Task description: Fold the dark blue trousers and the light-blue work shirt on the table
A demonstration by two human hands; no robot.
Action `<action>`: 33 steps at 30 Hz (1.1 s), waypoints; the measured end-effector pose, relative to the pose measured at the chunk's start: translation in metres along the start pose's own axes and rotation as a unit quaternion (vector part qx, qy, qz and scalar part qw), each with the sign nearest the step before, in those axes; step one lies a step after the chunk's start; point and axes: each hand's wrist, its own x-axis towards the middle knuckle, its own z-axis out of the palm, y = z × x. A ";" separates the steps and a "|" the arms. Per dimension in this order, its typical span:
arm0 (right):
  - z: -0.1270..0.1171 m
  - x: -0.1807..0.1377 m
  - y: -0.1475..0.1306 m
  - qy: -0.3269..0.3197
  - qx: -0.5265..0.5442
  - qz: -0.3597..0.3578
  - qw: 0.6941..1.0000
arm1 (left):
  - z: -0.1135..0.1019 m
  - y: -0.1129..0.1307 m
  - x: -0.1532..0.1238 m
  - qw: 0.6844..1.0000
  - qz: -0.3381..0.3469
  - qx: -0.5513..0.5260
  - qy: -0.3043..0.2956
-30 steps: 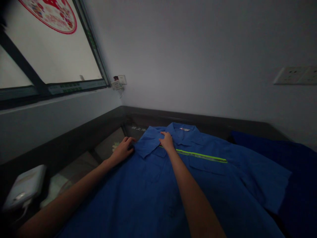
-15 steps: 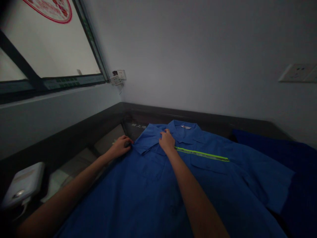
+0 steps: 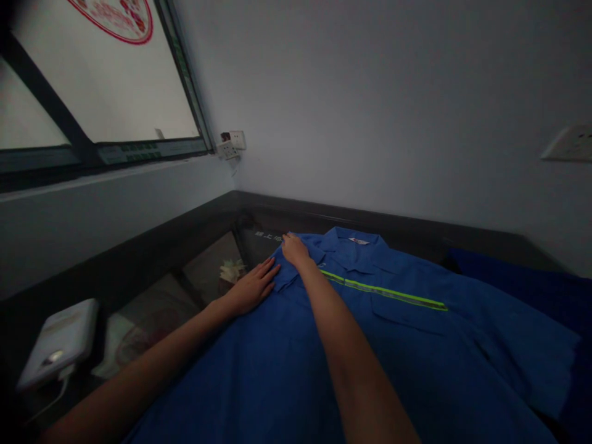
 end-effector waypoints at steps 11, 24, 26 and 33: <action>0.033 0.020 0.018 -0.054 -0.018 0.046 0.997 | 0.004 0.002 -0.004 0.996 -0.047 0.068 -0.018; 0.011 0.024 0.042 0.128 0.064 0.109 0.984 | -0.005 0.008 -0.003 0.997 -0.042 0.069 0.014; 0.000 0.028 0.050 0.132 0.064 0.138 0.980 | -0.006 0.009 -0.002 0.997 -0.033 0.063 0.033; -0.002 0.049 0.050 0.091 0.057 0.158 0.982 | -0.007 0.011 0.001 0.996 -0.062 0.036 0.048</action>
